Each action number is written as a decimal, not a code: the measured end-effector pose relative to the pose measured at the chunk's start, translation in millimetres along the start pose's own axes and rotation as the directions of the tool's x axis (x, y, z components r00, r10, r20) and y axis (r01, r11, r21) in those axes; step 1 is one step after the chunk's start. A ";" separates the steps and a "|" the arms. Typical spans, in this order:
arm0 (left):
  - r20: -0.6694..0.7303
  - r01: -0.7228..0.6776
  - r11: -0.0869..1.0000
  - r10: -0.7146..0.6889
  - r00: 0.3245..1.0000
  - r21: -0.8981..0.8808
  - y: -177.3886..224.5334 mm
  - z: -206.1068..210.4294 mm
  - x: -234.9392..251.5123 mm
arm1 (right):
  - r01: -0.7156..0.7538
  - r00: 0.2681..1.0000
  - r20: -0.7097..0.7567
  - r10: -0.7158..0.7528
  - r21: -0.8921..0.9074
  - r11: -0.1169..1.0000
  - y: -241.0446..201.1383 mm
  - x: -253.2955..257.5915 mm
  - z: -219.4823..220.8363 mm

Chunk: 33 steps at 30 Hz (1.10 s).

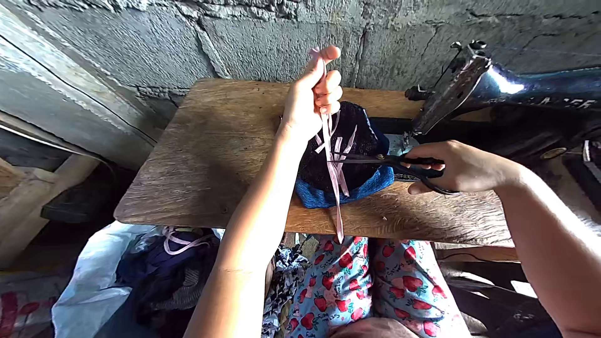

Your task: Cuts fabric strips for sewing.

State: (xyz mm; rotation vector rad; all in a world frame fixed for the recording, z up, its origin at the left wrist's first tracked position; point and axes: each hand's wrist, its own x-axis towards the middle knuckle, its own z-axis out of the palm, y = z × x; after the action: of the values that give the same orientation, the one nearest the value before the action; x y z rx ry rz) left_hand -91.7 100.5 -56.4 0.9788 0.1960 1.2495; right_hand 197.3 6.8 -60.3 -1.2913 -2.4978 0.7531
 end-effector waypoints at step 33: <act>-0.035 0.099 0.990 -0.095 0.995 0.104 -3.8 -3.2 3.2 | 0.019 0.990 -0.135 -0.050 -0.215 0.976 -3.8 39.1 -3.9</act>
State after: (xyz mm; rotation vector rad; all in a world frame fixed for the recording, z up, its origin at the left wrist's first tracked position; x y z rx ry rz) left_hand -89.8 105.0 -59.8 1.0298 0.3326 1.1746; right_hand 173.4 38.0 -56.1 -1.3141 -2.5333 0.3785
